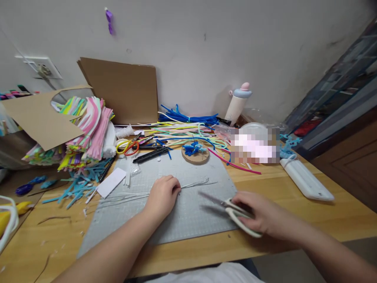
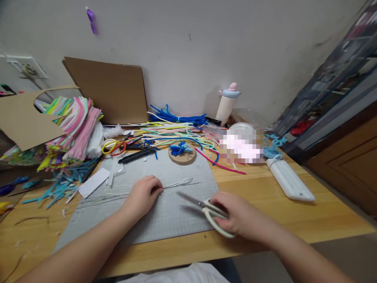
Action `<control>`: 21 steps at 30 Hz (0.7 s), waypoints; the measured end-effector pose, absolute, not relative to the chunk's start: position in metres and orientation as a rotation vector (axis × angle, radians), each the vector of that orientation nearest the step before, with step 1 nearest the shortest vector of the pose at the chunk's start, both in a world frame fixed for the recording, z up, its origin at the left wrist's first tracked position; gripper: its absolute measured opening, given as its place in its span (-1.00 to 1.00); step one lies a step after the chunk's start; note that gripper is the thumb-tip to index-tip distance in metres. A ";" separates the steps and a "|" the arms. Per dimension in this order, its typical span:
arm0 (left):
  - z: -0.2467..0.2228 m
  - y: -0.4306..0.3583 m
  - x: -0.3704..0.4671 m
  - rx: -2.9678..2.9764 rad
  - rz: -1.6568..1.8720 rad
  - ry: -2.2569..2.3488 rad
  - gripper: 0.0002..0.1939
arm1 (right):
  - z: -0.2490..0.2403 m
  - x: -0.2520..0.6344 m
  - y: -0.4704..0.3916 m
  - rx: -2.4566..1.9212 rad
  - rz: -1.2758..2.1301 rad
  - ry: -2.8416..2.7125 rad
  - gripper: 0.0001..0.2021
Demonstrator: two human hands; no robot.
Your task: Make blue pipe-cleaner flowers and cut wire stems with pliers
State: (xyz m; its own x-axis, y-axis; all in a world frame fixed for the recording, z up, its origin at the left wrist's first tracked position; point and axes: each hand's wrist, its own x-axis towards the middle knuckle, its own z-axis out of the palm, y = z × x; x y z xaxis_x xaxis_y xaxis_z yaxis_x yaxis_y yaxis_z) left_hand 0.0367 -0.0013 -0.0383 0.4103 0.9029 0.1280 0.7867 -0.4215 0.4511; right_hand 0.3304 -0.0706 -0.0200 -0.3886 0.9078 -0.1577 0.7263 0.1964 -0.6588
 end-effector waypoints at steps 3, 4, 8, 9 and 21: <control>-0.034 -0.006 0.038 2.355 0.475 1.451 -0.94 | -0.019 0.345 -0.070 -1.493 1.233 -1.620 -0.73; -0.033 -0.006 0.040 2.357 0.467 1.448 -0.96 | -0.018 0.347 -0.068 -1.459 1.269 -1.471 -0.69; -0.033 -0.001 0.057 2.375 0.447 1.410 -0.92 | -0.019 0.339 -0.054 -1.417 1.284 -1.264 -0.61; -0.033 0.001 0.062 2.381 0.442 1.399 -0.93 | -0.020 0.335 -0.049 -1.414 1.273 -1.257 -0.59; -0.038 0.001 0.080 2.400 0.452 1.371 -0.93 | -0.033 0.302 -0.027 -1.338 1.275 -1.319 -0.58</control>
